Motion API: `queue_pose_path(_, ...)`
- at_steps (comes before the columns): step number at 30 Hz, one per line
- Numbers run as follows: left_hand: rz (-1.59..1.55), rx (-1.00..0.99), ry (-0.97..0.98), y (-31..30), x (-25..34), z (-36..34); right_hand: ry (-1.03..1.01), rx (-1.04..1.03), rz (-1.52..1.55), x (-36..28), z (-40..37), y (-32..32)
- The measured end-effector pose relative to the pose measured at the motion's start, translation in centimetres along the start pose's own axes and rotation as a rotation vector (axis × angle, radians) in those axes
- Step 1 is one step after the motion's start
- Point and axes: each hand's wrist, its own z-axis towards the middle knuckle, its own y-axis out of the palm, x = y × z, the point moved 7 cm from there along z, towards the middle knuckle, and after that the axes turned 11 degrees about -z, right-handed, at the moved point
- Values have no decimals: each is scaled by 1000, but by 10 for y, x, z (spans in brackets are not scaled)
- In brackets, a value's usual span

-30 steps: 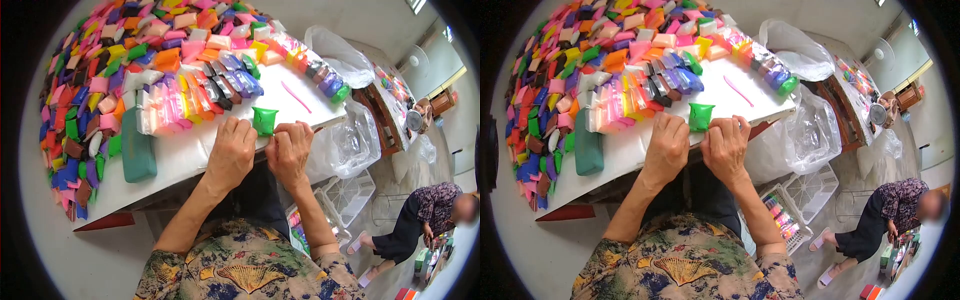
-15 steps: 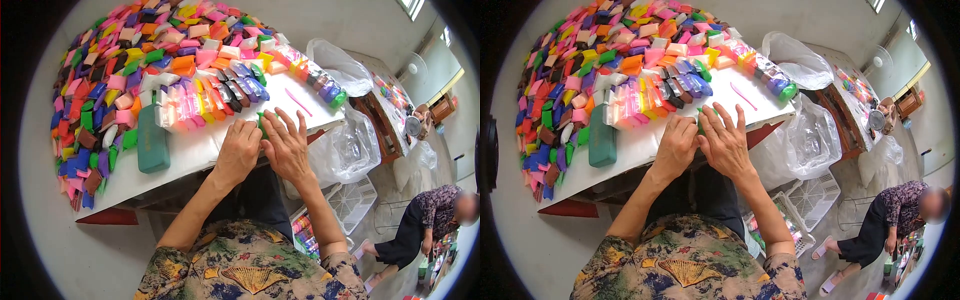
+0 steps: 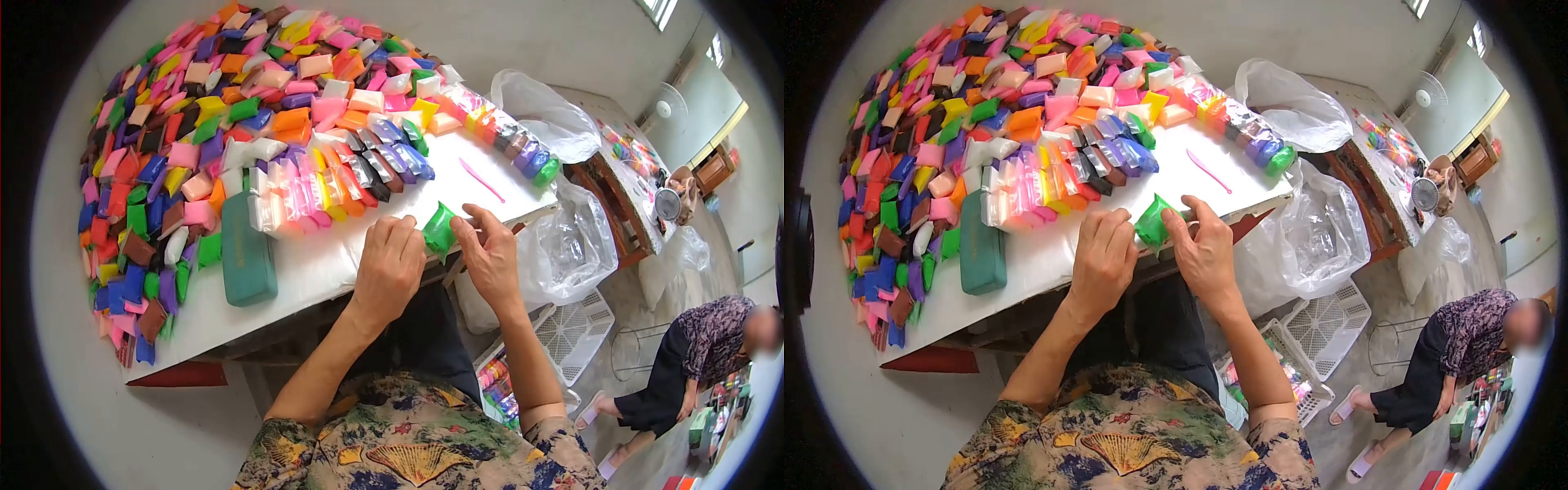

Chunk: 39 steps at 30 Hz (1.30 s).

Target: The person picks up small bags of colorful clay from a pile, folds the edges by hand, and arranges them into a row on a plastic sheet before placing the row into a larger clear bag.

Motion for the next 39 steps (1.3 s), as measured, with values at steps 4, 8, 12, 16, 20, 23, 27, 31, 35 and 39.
queue_pose_path(4,22,63,13,-5,2,0,198,-165,460,2,0,10)
queue_pose_path(8,-25,128,-71,-10,-5,6,67,4,369,-8,21,-4)
queue_pose_path(12,-142,158,-230,-13,-22,7,-300,286,-139,-28,66,-18)
queue_pose_path(16,-172,88,-268,-12,-29,3,-406,257,-343,-20,98,13)
queue_pose_path(20,-176,64,-273,-11,-28,3,-507,224,-428,-18,99,27)
queue_pose_path(23,-118,32,-247,-7,-25,2,-488,171,-341,-18,97,30)
queue_pose_path(27,-74,-26,-222,-2,-23,2,-506,190,-373,-27,90,35)
queue_pose_path(31,-66,-48,-214,-1,-22,2,-518,215,-413,-34,86,38)
queue_pose_path(35,-73,-63,-226,0,-23,1,-480,155,-346,-30,84,37)
queue_pose_path(39,-102,-45,-246,-3,-24,3,-448,92,-332,-19,82,32)
